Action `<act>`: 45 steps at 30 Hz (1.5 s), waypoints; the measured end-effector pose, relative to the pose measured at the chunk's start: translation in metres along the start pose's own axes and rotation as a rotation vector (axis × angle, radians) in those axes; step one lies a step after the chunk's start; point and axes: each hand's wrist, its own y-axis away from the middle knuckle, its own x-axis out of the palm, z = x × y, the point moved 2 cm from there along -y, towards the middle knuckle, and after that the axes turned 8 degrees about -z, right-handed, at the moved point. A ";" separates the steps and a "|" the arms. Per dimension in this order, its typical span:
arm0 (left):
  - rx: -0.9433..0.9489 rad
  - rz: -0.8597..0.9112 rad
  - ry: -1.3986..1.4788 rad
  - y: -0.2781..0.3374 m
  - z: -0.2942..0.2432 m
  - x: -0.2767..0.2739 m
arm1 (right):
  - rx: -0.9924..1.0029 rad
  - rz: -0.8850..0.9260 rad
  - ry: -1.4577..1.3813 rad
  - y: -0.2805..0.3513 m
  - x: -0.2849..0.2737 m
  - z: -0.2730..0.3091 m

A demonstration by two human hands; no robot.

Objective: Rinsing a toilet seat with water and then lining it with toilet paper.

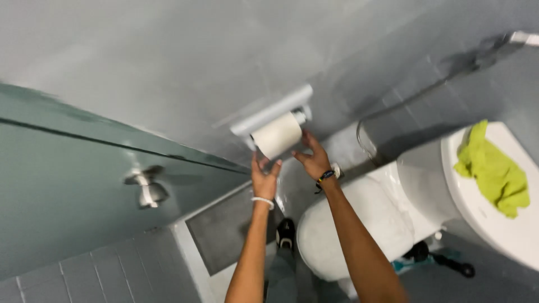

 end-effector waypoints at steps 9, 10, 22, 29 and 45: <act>-0.016 0.112 -0.067 0.061 -0.009 -0.023 | -0.131 -0.065 -0.050 0.048 -0.027 -0.033; -0.006 0.116 -0.059 0.069 -0.004 -0.026 | -0.144 -0.068 -0.048 0.062 -0.031 -0.018; -0.195 0.224 -0.044 0.200 -0.058 -0.057 | 0.250 -0.071 -0.050 0.175 -0.090 0.016; -0.230 0.343 -0.044 0.248 0.033 -0.049 | 0.328 -0.054 -0.071 0.235 -0.133 -0.011; -0.220 0.686 -0.171 0.353 0.055 -0.051 | 0.530 0.118 -0.099 0.264 -0.152 0.013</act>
